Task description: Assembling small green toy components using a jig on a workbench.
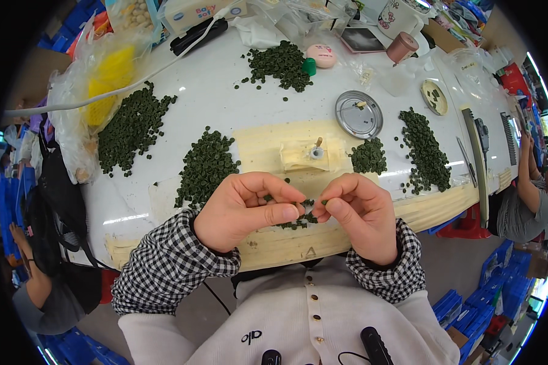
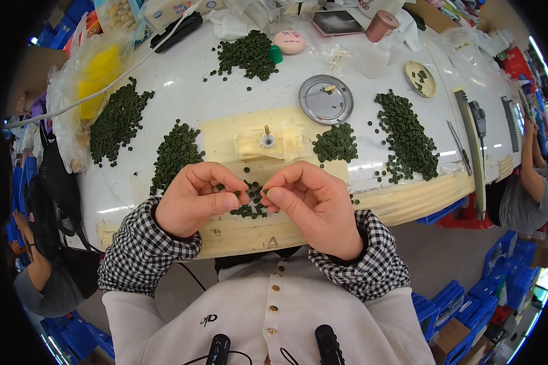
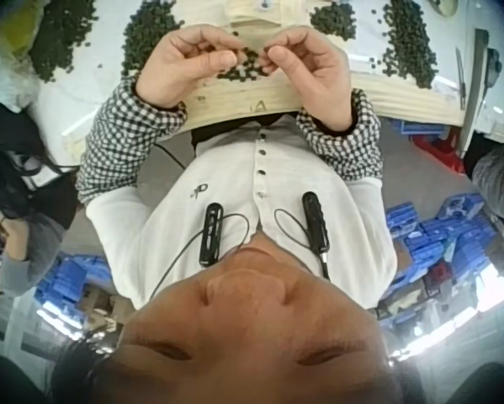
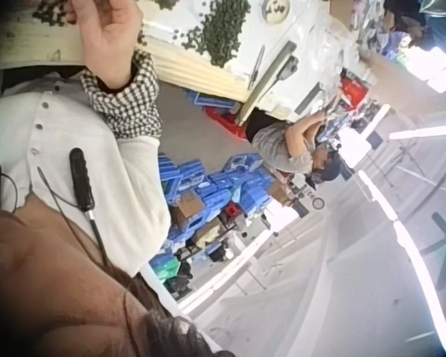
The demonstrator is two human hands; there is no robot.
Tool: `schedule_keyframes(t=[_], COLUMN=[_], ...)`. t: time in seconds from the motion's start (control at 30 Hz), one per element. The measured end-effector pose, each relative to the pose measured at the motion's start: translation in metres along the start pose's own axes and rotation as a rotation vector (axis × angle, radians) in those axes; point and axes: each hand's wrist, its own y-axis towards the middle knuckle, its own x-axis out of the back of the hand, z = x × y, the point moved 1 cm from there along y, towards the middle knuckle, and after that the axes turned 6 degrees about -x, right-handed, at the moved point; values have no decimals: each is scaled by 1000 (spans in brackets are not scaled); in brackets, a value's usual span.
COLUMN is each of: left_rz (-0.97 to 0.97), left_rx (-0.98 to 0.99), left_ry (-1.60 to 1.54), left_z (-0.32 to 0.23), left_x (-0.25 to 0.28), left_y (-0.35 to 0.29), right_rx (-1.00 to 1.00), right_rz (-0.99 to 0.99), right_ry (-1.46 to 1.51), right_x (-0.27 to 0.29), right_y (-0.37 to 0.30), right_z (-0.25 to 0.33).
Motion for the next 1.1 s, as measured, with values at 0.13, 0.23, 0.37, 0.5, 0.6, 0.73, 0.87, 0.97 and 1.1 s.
schedule_keyframes(t=[0.13,0.23,0.37,0.5,0.6,0.73,0.87,0.97,1.1], left_rz=[-16,-23,-30,-16,9,17,20,37,17], left_rx=[13,-2,18,-8,21,13,31,42,41], left_ry=[9,18,-31,-52,-68,-61,-74,-115,-69], left_z=[-2,2,0,2,1,0,1,3,4], left_x=[-2,0,-1,0,2,0,0,1,1], left_y=[0,0,1,0,0,0,-1,-1,-1], right_rx=[57,108,228,300,345,408,446,468,515], right_rz=[-54,-100,-124,-145,-159,-200,-225,-253,-312], right_ry=[-76,-167,-333,-414,-466,-541,-605,-659,-742], right_x=[-1,-5,-10,-14,-16,-19,-22,-23,-26], right_y=[1,2,5,9,10,11,11,10,9], right_z=[-2,1,3,1,2,5,6,7,6])
